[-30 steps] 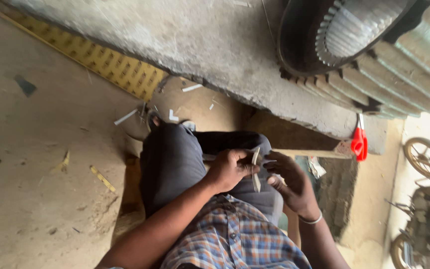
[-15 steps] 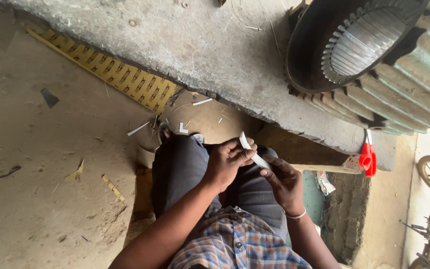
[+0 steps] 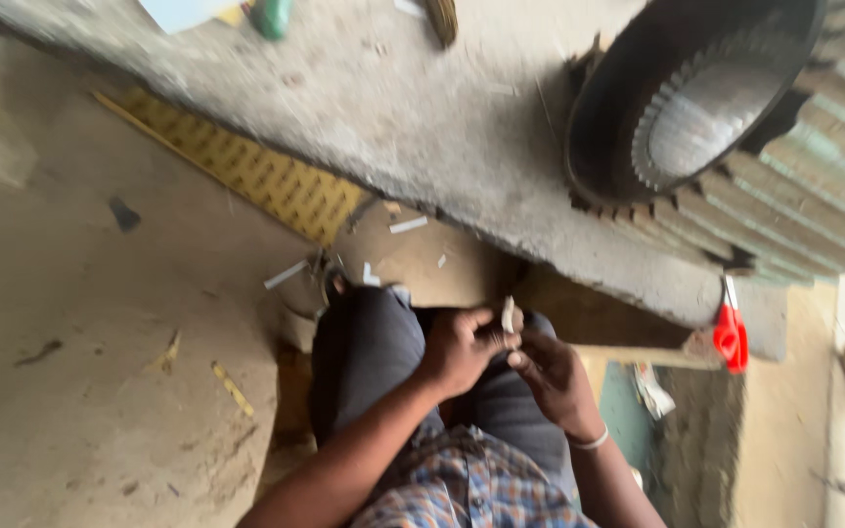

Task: The person cuts white insulation strips into smaller pieces using red-handled scissors. They repeatedly pick up strips, cut them, and place the pieces on the workbench near a motor housing. The person also handles curved brown insulation pieces and a metal motor housing.

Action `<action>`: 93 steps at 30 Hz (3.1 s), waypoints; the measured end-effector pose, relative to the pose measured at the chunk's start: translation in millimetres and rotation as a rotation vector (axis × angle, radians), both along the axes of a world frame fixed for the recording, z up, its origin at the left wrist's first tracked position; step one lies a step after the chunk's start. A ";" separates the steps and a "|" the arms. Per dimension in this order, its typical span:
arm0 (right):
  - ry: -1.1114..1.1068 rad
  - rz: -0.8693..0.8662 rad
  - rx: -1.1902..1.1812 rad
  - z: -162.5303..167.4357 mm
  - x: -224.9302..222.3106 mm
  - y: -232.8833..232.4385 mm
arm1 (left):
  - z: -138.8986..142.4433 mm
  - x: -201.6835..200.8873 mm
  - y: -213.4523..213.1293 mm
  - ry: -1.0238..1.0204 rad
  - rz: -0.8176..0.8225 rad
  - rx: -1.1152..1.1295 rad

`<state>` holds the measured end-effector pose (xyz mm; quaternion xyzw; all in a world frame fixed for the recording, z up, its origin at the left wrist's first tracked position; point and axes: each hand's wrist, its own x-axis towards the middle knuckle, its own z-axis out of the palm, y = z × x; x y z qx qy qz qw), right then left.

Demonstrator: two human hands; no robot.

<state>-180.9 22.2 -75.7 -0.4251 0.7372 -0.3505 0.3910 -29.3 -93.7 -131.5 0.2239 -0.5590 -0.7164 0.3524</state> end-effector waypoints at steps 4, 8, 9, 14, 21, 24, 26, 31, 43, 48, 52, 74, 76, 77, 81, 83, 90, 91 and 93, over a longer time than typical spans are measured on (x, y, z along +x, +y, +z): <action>-0.157 -0.019 -0.046 -3.1 4.1 0.7 | 22.1 13.5 -5.6 -0.040 0.012 -0.049; -0.084 -0.068 -0.164 -11.2 14.7 3.4 | 33.6 23.8 -5.7 -0.071 0.015 -0.015; -0.080 -0.090 -0.182 -12.8 16.1 2.7 | 34.7 24.9 -6.9 -0.059 0.012 0.001; -0.712 -0.153 -0.053 -6.2 9.0 -1.9 | 30.7 29.7 -16.8 -0.002 -0.096 -0.035; -0.767 -0.027 -0.009 26.6 12.0 -16.3 | 27.6 40.0 -27.2 0.395 -0.425 0.426; -0.757 -0.060 -0.009 49.4 27.9 -39.5 | 32.1 52.1 -35.0 0.497 -0.376 0.518; -0.625 -0.007 -0.008 69.4 43.3 -57.4 | 35.5 58.1 -39.4 0.534 -0.302 0.480; 0.231 0.112 -0.112 113.4 92.5 -92.7 | 33.1 55.4 -48.2 0.492 -0.022 0.576; 0.891 0.124 -0.442 79.0 121.8 -77.4 | 9.1 37.2 -32.1 0.415 0.098 0.814; 0.803 0.157 -0.303 70.2 86.6 -60.6 | 8.9 28.8 -21.7 0.147 0.073 0.556; 0.928 0.228 -0.320 77.5 73.3 -49.1 | 17.6 22.1 -12.5 -0.023 0.077 0.543; 0.945 0.023 -0.585 152.5 107.6 -135.4 | 56.2 44.2 -29.9 0.302 0.220 0.728; 0.759 0.056 -0.630 165.0 111.4 -174.1 | 55.8 44.8 -31.5 0.226 0.228 0.775; 0.736 0.059 -0.650 165.5 115.8 -198.6 | 54.3 45.1 -31.6 0.195 0.224 0.791; 0.703 0.101 -0.631 139.5 146.1 -295.9 | 43.7 47.0 -30.6 0.128 0.194 0.818; 0.748 0.142 -0.618 120.1 160.9 -329.9 | 37.9 52.1 -28.0 0.123 0.150 0.801; 0.882 0.104 -0.620 76.2 192.9 -390.6 | 28.2 66.5 -27.7 0.127 0.143 0.734; 0.907 0.098 -0.606 75.3 194.1 -395.9 | 27.8 66.2 -28.6 0.123 0.141 0.731; 0.913 0.097 -0.609 73.9 198.2 -404.3 | 27.1 65.3 -29.8 0.113 0.131 0.720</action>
